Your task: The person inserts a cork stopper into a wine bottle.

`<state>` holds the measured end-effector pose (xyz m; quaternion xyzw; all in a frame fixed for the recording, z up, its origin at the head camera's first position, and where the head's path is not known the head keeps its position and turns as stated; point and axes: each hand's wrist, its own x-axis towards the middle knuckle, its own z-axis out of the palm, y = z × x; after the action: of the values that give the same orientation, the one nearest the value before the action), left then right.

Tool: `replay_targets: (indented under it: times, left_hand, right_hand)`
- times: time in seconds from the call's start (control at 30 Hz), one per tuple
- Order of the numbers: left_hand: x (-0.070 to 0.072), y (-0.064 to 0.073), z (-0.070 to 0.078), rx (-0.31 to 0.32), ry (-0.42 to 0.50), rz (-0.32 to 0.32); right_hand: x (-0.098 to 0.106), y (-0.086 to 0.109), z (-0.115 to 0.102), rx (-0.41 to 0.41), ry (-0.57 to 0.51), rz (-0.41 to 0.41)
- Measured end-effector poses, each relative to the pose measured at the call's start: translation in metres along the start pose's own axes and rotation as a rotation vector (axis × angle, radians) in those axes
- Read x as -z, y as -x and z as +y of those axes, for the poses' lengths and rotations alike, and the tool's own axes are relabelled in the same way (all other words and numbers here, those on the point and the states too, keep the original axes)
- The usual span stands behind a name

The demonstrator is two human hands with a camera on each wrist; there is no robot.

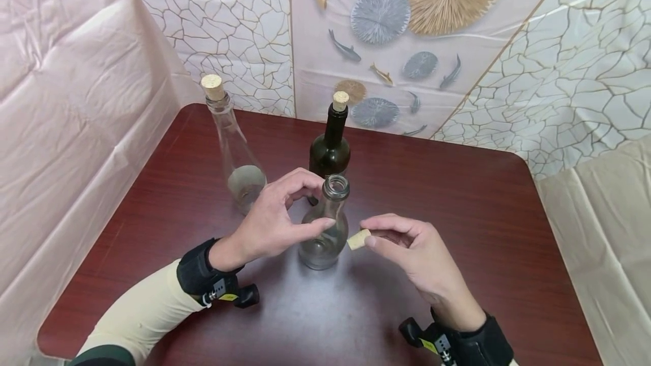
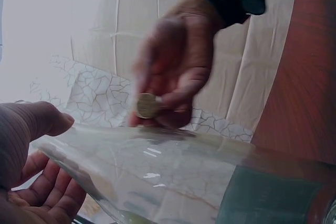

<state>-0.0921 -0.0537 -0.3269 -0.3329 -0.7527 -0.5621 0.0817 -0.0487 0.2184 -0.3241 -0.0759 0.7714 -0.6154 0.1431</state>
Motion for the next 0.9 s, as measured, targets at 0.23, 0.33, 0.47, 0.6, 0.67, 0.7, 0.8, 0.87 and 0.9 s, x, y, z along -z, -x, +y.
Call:
replay_targets:
  times: [0.23, 0.33, 0.47, 0.6, 0.67, 0.7, 0.8, 0.87, 0.9]
  left_hand:
    - [-0.002, 0.001, -0.001, -0.012, 0.000, 0.003]
    - [-0.002, 0.001, -0.002, -0.019, 0.001, 0.014]
    - [-0.001, 0.001, -0.002, -0.019, -0.001, 0.020]
    - [0.000, 0.002, -0.003, -0.021, -0.005, 0.020]
    - [0.000, 0.002, -0.003, -0.023, -0.007, 0.022]
    - [0.000, 0.003, -0.003, -0.024, -0.009, 0.022]
    - [-0.001, 0.003, -0.004, -0.030, -0.003, 0.028]
    - [-0.002, 0.004, -0.005, -0.038, 0.007, 0.034]
    - [-0.002, 0.004, -0.005, -0.043, 0.014, 0.037]
  right_hand:
    - [0.000, -0.002, -0.028, 0.074, 0.193, 0.024]
    - [0.000, -0.004, -0.040, 0.100, 0.238, 0.033]
    - [-0.001, -0.007, -0.056, 0.149, 0.267, 0.049]
    - [-0.001, -0.008, -0.070, 0.191, 0.277, 0.062]
    - [0.000, -0.008, -0.076, 0.208, 0.284, 0.071]
    - [0.000, -0.008, -0.079, 0.215, 0.283, 0.076]
    - [0.001, -0.007, -0.087, 0.231, 0.282, 0.099]
    - [0.002, -0.006, -0.093, 0.231, 0.269, 0.112]
    - [0.003, -0.006, -0.096, 0.234, 0.266, 0.117]
